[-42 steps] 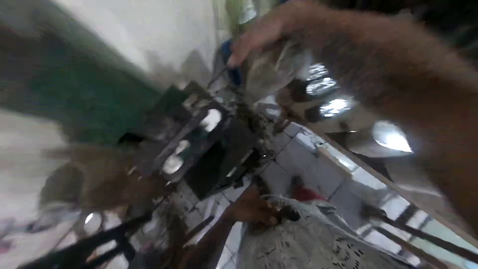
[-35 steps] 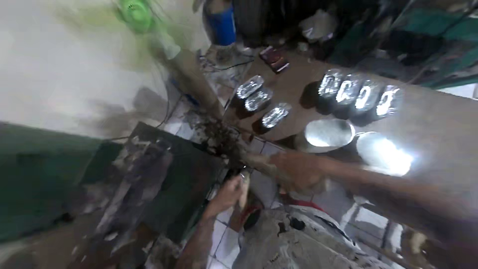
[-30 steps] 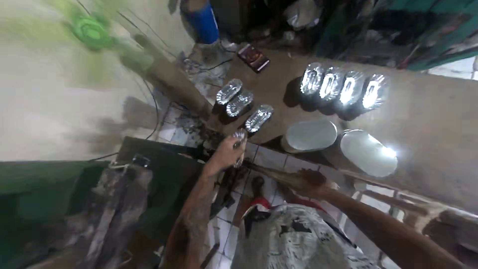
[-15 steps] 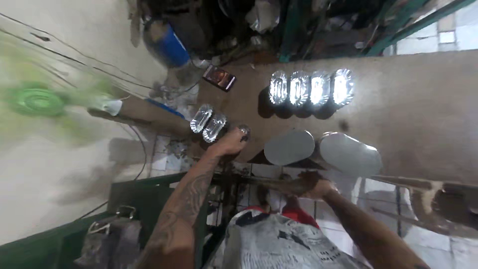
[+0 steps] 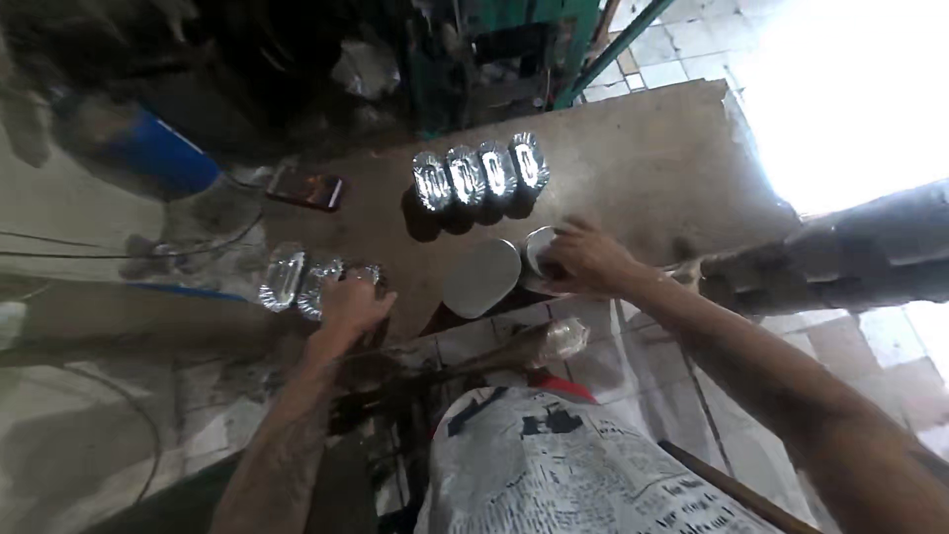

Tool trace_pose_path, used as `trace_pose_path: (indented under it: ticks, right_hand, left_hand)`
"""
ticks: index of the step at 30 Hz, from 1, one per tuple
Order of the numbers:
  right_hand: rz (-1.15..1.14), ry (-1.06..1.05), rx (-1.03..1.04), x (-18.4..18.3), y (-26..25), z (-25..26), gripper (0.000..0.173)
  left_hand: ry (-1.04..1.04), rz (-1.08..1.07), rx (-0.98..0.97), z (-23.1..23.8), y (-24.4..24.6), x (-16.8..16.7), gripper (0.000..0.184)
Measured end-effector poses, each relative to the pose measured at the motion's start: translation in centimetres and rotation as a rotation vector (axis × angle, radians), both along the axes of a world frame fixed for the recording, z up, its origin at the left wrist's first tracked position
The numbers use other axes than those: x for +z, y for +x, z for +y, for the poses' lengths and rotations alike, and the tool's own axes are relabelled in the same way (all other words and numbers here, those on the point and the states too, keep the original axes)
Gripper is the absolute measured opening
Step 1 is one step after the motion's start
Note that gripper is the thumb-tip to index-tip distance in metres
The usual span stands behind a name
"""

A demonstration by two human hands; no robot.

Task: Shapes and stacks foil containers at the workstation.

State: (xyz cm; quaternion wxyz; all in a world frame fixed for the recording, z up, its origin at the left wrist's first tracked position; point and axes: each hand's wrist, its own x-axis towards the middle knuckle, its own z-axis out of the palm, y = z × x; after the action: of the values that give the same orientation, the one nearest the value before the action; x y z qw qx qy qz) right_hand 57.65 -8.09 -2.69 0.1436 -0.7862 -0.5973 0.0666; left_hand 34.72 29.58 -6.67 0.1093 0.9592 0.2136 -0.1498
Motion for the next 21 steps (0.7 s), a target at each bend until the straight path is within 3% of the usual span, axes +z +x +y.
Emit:
trace_pose_path:
  ticks: [2, 4, 7, 10, 15, 21]
  right_hand:
    - [0.088, 0.030, 0.035, -1.3, 0.6, -0.2, 0.038]
    - [0.252, 0.053, 0.040, -0.7, 1.5, -0.3, 0.039]
    - [0.435, 0.067, 0.083, -0.3, 2.0, -0.7, 0.045]
    - [0.459, 0.094, 0.136, -0.3, 2.8, -0.7, 0.048]
    - [0.464, 0.102, 0.137, -0.5, 3.0, -0.7, 0.051]
    - [0.549, 0.114, 0.142, -0.1, 3.6, -1.0, 0.044]
  left_hand:
    - [-0.169, -0.221, 0.127, -4.4, 1.0, 3.8, 0.056]
    - [-0.282, -0.326, 0.188, -10.3, 3.8, 7.4, 0.053]
    - [-0.362, -0.087, 0.024, -17.0, 8.0, 9.3, 0.051]
    - [-0.529, 0.159, -0.148, -15.5, 11.5, 6.9, 0.045]
    - [-1.019, 0.337, -0.264, -10.9, 13.4, 7.1, 0.037]
    - [-1.115, 0.371, -0.269, -10.3, 13.7, 7.1, 0.027]
